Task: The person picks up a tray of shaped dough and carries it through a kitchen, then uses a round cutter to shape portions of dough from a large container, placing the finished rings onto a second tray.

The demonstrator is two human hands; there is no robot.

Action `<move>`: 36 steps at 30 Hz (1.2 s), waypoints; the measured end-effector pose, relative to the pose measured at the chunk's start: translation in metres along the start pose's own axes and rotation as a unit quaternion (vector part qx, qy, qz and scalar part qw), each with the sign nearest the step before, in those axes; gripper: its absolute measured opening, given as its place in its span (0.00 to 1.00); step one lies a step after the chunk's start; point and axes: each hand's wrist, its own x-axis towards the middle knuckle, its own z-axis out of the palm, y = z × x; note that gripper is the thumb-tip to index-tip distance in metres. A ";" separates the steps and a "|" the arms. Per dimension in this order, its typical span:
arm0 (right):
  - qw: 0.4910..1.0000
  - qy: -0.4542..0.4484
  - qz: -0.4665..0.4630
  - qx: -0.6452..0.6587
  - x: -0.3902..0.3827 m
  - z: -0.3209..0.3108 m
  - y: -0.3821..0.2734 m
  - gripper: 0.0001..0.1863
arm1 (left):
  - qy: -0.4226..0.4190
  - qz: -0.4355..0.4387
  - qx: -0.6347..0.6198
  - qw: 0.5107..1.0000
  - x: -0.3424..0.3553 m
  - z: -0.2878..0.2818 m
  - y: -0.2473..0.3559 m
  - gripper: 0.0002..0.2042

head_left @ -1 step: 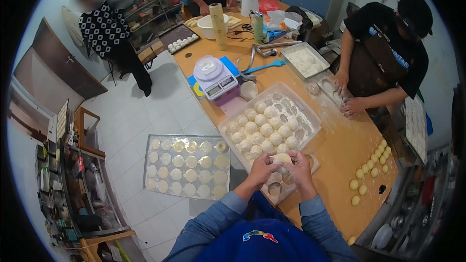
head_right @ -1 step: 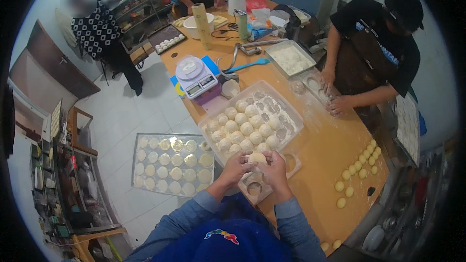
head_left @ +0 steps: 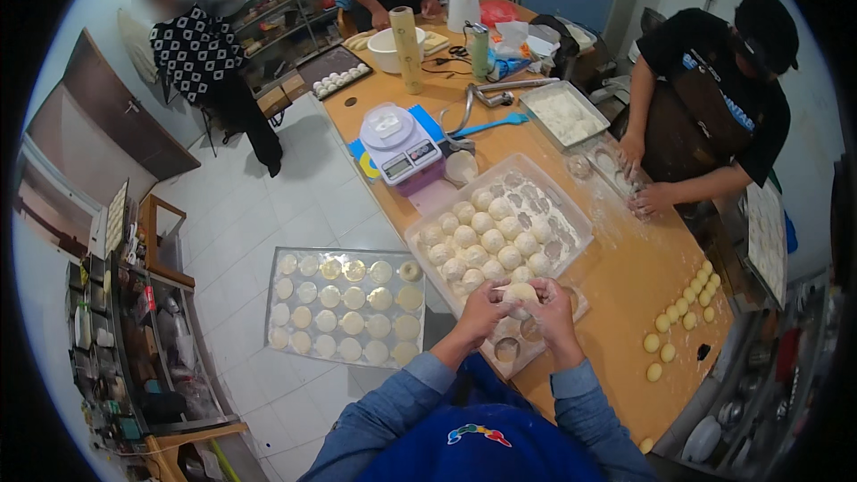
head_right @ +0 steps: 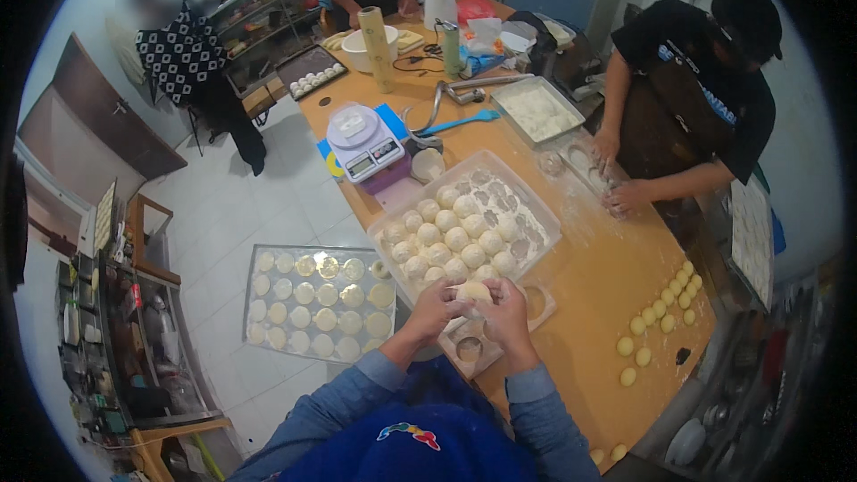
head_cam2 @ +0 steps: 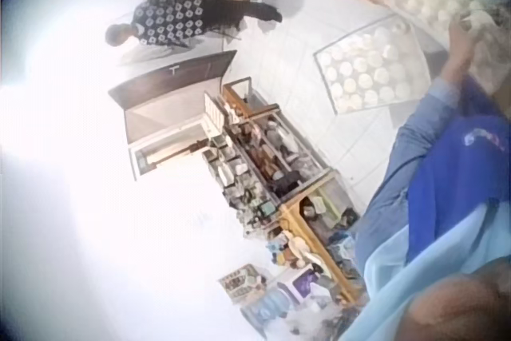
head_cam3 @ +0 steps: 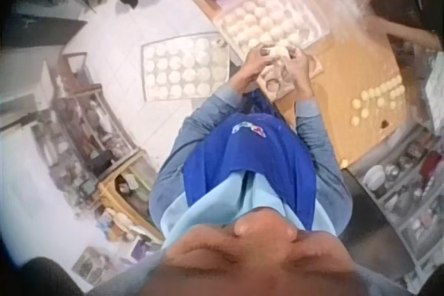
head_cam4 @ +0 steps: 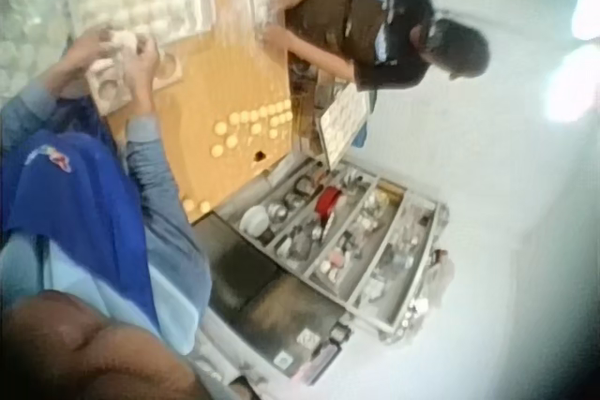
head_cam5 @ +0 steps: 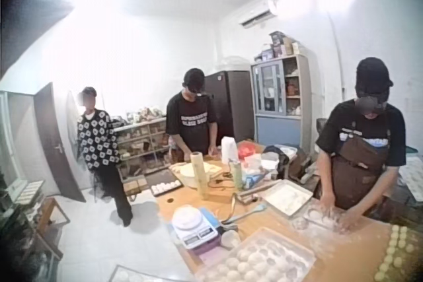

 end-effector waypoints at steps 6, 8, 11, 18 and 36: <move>0.998 -0.048 0.017 -0.027 0.011 0.004 -0.004 0.21 | -0.007 0.017 0.115 0.993 0.009 -0.017 0.001 0.25; 0.996 -0.064 0.014 -0.053 0.013 0.003 -0.003 0.21 | -0.023 0.032 0.178 0.983 0.013 -0.023 -0.002 0.24; 0.993 -0.087 0.001 -0.080 0.016 0.002 -0.010 0.22 | -0.036 0.032 0.118 0.992 0.009 -0.023 0.008 0.22; 0.994 -0.086 0.064 0.035 0.020 0.009 -0.027 0.22 | -0.020 0.009 0.040 0.999 -0.001 -0.016 0.031 0.21; 0.979 -0.085 0.085 0.162 0.028 0.035 -0.035 0.24 | 0.004 0.121 0.123 0.985 0.000 -0.029 0.037 0.21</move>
